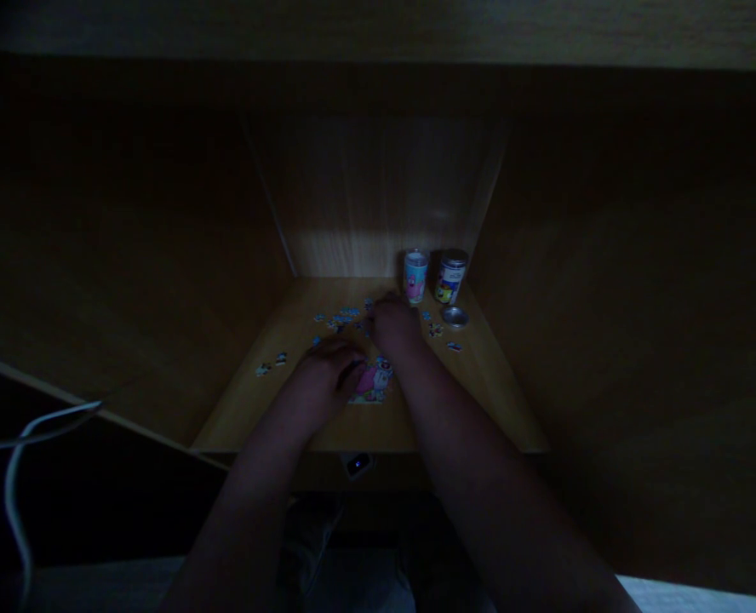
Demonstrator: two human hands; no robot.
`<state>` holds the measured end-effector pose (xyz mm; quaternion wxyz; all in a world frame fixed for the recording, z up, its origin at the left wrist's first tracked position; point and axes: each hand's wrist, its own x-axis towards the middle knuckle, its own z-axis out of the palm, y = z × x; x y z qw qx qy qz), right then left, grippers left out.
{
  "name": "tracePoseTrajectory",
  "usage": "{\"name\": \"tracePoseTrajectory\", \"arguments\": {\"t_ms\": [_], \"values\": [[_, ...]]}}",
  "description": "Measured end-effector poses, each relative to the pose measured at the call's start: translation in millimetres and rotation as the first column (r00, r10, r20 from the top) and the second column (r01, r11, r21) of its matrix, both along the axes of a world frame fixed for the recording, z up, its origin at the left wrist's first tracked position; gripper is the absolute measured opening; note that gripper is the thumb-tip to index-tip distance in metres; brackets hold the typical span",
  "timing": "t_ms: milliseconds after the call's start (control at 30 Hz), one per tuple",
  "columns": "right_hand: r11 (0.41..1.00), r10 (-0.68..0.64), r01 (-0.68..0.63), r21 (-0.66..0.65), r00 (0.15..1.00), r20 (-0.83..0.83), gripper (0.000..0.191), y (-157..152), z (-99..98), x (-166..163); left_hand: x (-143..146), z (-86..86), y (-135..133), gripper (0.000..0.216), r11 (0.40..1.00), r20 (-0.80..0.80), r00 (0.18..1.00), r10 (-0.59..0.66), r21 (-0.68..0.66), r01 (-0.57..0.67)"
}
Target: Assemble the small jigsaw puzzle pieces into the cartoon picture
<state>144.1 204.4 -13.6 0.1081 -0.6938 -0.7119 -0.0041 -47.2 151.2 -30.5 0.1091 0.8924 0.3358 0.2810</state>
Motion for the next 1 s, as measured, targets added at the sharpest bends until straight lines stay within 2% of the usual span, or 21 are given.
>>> {"name": "tracePoseTrajectory", "arguments": {"t_ms": [300,567,667,800,1000], "values": [[0.999,-0.035,0.035,-0.018,0.998,-0.051,0.039,0.6,-3.5,-2.6,0.5,2.1,-1.4,0.013,0.999,0.023,0.999,-0.044,0.004,0.044],[0.999,0.028,-0.023,0.033,0.985,-0.171,0.024,4.1,-2.1,-3.5,2.2,5.2,-8.1,0.014,0.985,0.075,0.983,-0.169,-0.028,0.172],[0.997,0.036,-0.018,0.07,0.965,-0.262,0.019,7.8,-0.5,-0.2,2.3,6.0,-10.1,0.019,0.97,0.107,0.966,-0.237,-0.033,0.241],[0.992,0.045,0.003,0.125,0.922,-0.383,0.016,6.5,3.1,4.9,2.5,6.9,-9.3,0.019,0.963,0.073,0.962,-0.263,-0.041,0.266],[0.99,0.088,-0.017,0.138,0.846,-0.525,0.012,-18.7,13.3,15.2,3.0,5.3,-8.0,0.018,0.963,0.054,0.963,-0.266,-0.041,0.268]]}}
